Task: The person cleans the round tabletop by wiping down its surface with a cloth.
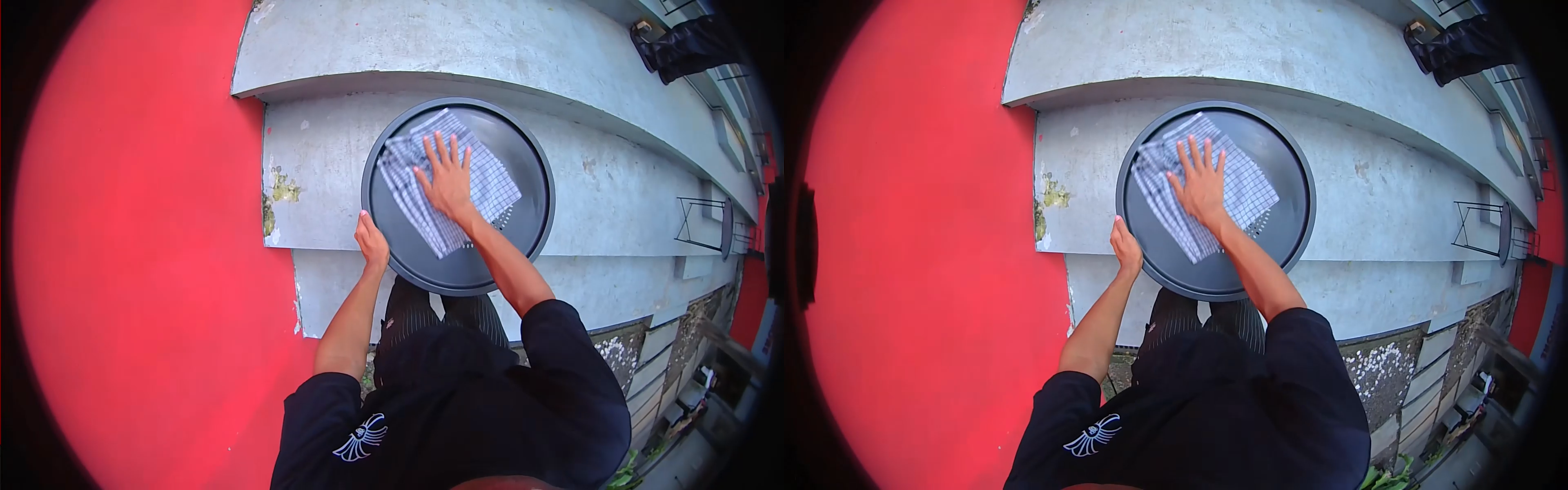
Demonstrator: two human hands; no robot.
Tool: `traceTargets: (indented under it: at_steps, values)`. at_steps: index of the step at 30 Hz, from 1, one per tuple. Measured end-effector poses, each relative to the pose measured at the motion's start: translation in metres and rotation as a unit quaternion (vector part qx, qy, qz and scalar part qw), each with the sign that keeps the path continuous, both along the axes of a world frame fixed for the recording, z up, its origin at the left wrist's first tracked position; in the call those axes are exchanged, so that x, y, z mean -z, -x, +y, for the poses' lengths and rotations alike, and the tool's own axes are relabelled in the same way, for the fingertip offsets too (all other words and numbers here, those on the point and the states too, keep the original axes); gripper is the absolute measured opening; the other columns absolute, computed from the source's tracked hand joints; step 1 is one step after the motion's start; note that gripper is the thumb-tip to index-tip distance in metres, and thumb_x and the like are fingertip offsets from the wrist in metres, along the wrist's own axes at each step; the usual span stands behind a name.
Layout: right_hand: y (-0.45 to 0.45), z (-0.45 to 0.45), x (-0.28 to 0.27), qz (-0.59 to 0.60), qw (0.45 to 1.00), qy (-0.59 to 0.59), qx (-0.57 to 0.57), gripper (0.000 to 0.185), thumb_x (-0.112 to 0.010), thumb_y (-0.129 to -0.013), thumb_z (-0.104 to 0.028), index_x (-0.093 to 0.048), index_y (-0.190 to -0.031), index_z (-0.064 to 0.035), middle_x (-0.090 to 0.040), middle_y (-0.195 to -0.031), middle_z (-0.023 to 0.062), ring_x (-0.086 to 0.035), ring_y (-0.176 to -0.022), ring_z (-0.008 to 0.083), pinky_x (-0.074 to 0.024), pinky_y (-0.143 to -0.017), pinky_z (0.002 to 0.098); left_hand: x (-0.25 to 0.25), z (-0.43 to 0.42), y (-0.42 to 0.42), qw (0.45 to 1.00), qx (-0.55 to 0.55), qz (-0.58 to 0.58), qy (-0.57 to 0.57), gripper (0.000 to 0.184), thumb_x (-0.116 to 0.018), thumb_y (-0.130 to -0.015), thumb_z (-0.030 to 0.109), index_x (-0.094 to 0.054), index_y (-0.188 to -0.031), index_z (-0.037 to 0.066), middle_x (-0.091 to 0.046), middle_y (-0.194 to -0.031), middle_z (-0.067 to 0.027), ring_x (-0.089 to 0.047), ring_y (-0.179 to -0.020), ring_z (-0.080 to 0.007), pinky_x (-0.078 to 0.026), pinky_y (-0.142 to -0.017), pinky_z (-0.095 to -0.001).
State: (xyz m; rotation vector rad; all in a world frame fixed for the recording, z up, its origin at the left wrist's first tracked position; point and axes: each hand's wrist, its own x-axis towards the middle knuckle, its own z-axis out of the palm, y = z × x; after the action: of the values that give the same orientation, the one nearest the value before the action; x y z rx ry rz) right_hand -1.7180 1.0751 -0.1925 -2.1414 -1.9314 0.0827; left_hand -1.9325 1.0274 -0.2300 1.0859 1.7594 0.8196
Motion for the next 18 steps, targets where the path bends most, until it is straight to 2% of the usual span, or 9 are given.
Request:
traceTargets:
  at_steps: [1, 3, 6, 8, 11, 14, 15, 16, 18]
  values:
    - [0.010, -0.017, -0.006, 0.013, 0.999, 0.021, -0.039, 0.076, -0.052, -0.103, -0.057, -0.034, -0.165, -0.0174, -0.027, -0.173, 0.0115, -0.021, -0.158, 0.0434, -0.0143, -0.125, 0.0676, 0.004, 0.004, -0.005, 1.000, -0.002, 0.001, 0.003, 0.061, -0.032, -0.114, 0.041, -0.063, -0.131, -0.008, -0.065, -0.128, -0.0336, -0.061, -0.114, -0.0498, -0.045, -0.104, -0.0469]
    - [0.015, -0.037, -0.019, 0.026, 0.995, 0.049, -0.080, 0.077, -0.052, -0.102, -0.057, -0.033, -0.165, -0.0178, -0.027, -0.173, 0.0116, -0.021, -0.158, 0.0435, -0.0143, -0.125, 0.0671, 0.018, 0.016, -0.024, 0.996, -0.044, -0.016, -0.079, 0.063, -0.032, -0.115, 0.041, -0.064, -0.125, -0.012, -0.068, -0.123, -0.0330, -0.063, -0.115, -0.0461, -0.046, -0.102, -0.0460]
    - [0.010, -0.049, -0.036, 0.049, 0.988, 0.062, -0.130, 0.079, -0.052, -0.101, -0.060, -0.033, -0.166, -0.0188, -0.026, -0.173, 0.0104, -0.021, -0.158, 0.0430, -0.0145, -0.125, 0.0658, -0.014, 0.018, -0.030, 0.996, -0.018, -0.079, -0.027, 0.066, -0.032, -0.115, 0.042, -0.063, -0.120, -0.016, -0.070, -0.120, -0.0317, -0.064, -0.115, -0.0424, -0.046, -0.100, -0.0455]
    - [-0.018, -0.035, -0.040, 0.051, 0.983, 0.082, -0.157, 0.082, -0.053, -0.099, -0.064, -0.033, -0.166, -0.0198, -0.027, -0.173, 0.0094, -0.022, -0.158, 0.0428, -0.0147, -0.126, 0.0650, 0.018, 0.018, -0.019, 0.996, -0.027, -0.053, -0.065, 0.066, -0.032, -0.115, 0.042, -0.062, -0.117, -0.017, -0.071, -0.114, -0.0305, -0.065, -0.109, -0.0403, -0.046, -0.098, -0.0442]
    - [-0.034, -0.006, -0.005, -0.009, 0.998, -0.001, 0.056, 0.083, -0.052, -0.100, -0.064, -0.033, -0.165, -0.0170, -0.028, -0.172, 0.0122, -0.024, -0.157, 0.0449, -0.0147, -0.125, 0.0670, 0.012, 0.001, -0.001, 0.992, -0.046, -0.098, -0.057, 0.065, -0.034, -0.115, 0.043, -0.063, -0.108, -0.014, -0.069, -0.099, -0.0268, -0.060, -0.092, -0.0356, -0.046, -0.090, -0.0443]
    - [-0.007, 0.005, 0.001, -0.016, 0.992, -0.021, 0.125, 0.080, -0.050, -0.103, -0.060, -0.033, -0.165, -0.0134, -0.026, -0.172, 0.0161, -0.022, -0.157, 0.0473, -0.0140, -0.124, 0.0691, 0.018, 0.001, 0.003, 0.994, -0.031, -0.097, -0.046, 0.064, -0.034, -0.115, 0.043, -0.063, -0.104, -0.014, -0.068, -0.097, -0.0263, -0.059, -0.089, -0.0343, -0.045, -0.088, -0.0449]
    - [0.005, -0.003, -0.007, 0.019, 0.998, 0.000, 0.063, 0.079, -0.050, -0.103, -0.057, -0.032, -0.165, -0.0112, -0.025, -0.172, 0.0188, -0.021, -0.157, 0.0488, -0.0123, -0.123, 0.0703, 0.022, 0.002, -0.002, 0.990, -0.040, -0.127, -0.044, 0.063, -0.035, -0.115, 0.042, -0.064, -0.105, -0.013, -0.068, -0.099, -0.0287, -0.060, -0.090, -0.0364, -0.045, -0.087, -0.0465]
    - [0.020, -0.016, -0.013, 0.025, 1.000, 0.015, 0.005, 0.081, -0.051, -0.102, -0.058, -0.034, -0.164, -0.0102, -0.026, -0.172, 0.0170, -0.019, -0.158, 0.0464, -0.0105, -0.125, 0.0688, 0.019, 0.004, -0.006, 0.990, -0.040, -0.126, -0.040, 0.063, -0.035, -0.115, 0.042, -0.064, -0.105, -0.013, -0.068, -0.099, -0.0287, -0.060, -0.090, -0.0364, -0.045, -0.087, -0.0465]
    - [0.050, -0.044, -0.019, 0.055, 0.994, 0.043, -0.084, 0.083, -0.053, -0.100, -0.061, -0.032, -0.165, -0.0140, -0.026, -0.172, 0.0152, -0.019, -0.158, 0.0451, -0.0092, -0.125, 0.0682, 0.011, 0.007, -0.016, 0.991, -0.040, -0.062, -0.111, 0.063, -0.035, -0.114, 0.041, -0.064, -0.107, -0.014, -0.068, -0.101, -0.0314, -0.061, -0.093, -0.0411, -0.045, -0.088, -0.0478]
